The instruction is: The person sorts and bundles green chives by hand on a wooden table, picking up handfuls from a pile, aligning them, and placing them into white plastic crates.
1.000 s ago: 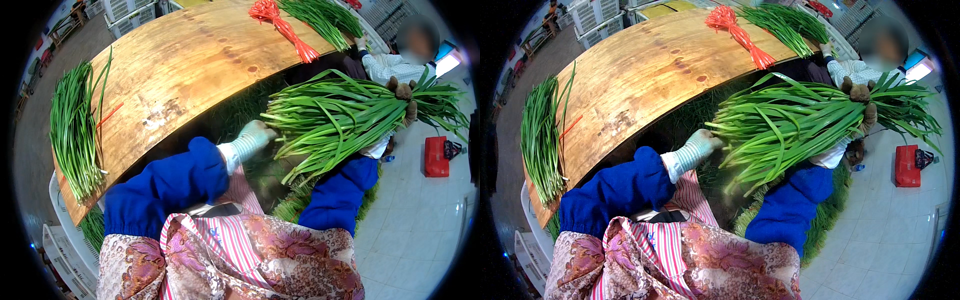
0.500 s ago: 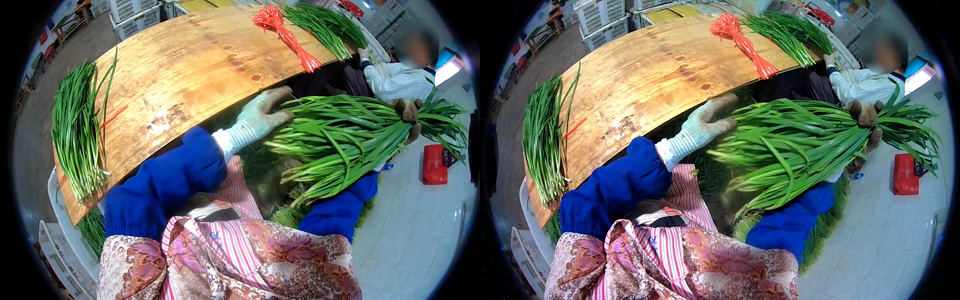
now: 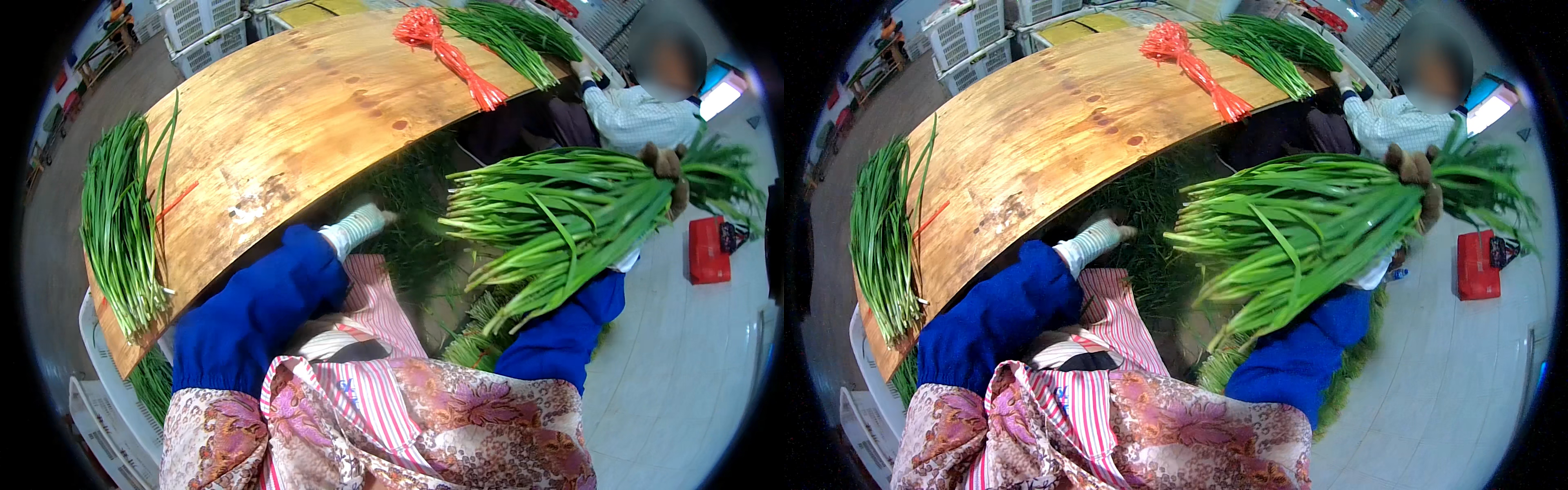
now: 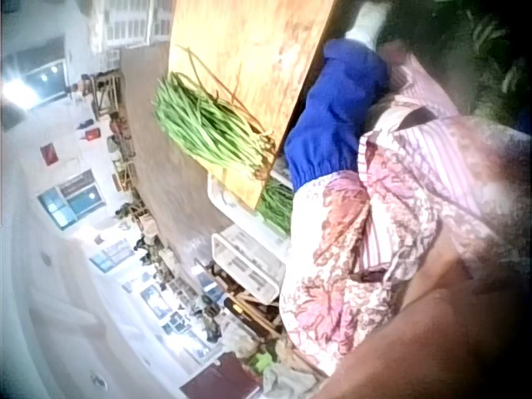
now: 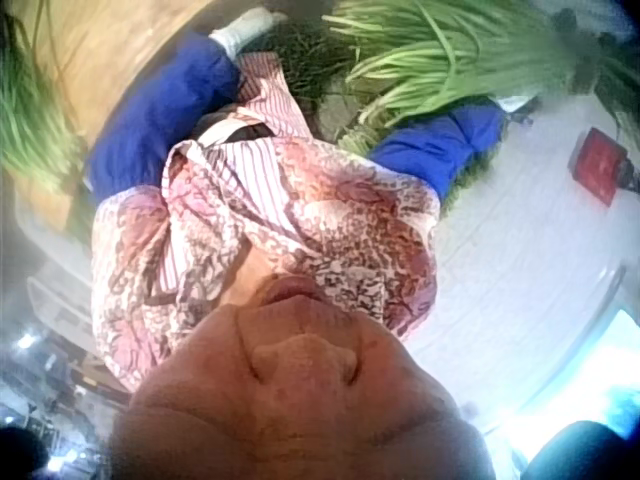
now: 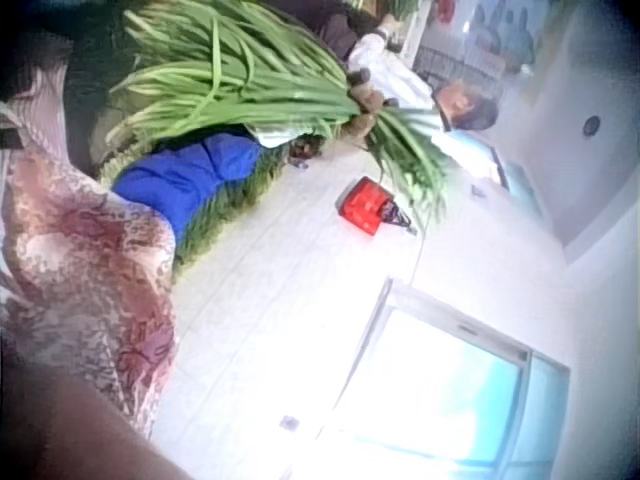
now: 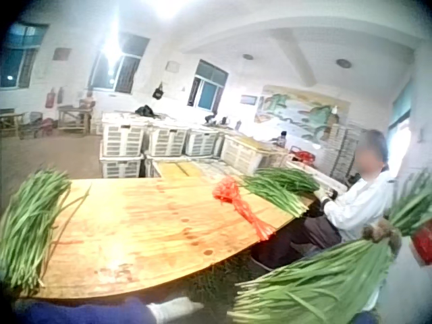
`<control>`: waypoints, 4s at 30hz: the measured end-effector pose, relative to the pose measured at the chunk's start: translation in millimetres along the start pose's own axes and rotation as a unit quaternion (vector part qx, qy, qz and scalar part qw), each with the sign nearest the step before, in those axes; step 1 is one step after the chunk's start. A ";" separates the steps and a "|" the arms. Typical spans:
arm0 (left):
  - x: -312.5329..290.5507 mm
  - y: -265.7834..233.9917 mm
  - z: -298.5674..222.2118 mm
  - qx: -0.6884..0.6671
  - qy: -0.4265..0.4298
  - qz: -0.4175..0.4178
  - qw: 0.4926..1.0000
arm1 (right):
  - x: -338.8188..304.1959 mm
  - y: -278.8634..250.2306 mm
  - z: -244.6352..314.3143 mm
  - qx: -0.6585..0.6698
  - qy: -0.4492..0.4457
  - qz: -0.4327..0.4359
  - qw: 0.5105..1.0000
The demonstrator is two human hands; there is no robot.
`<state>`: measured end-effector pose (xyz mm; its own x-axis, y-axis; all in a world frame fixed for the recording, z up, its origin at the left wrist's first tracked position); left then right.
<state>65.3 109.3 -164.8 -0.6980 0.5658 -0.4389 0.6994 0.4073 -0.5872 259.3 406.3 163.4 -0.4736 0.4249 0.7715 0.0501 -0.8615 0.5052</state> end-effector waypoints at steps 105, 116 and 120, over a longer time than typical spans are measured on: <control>-28.0 -291.6 78.5 -0.809 0.153 -0.288 0.490 | -129.6 137.8 -204.0 -0.609 0.091 0.299 0.730; -23.4 -282.8 79.7 -0.814 0.147 -0.273 0.492 | -137.3 179.0 -249.5 -0.655 0.000 0.390 0.647; -17.4 -291.1 91.6 -0.814 0.159 -0.290 0.477 | -130.4 158.4 -225.1 -0.675 0.005 0.380 0.633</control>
<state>-140.2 -84.8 -48.6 -0.9691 -0.0052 -0.2465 -0.2245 0.4323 0.8733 131.1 151.8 55.8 -0.7689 -0.2506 0.5882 -0.5274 -0.2715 -0.8051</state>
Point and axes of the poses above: each hand's wrist, its own x-axis towards the middle knuckle, its own y-axis out of the palm, z = x × y, the point moved 7 cm from there along x, towards the middle knuckle, and after that the axes turned 3 degrees about -z, right-handed, at the moved point
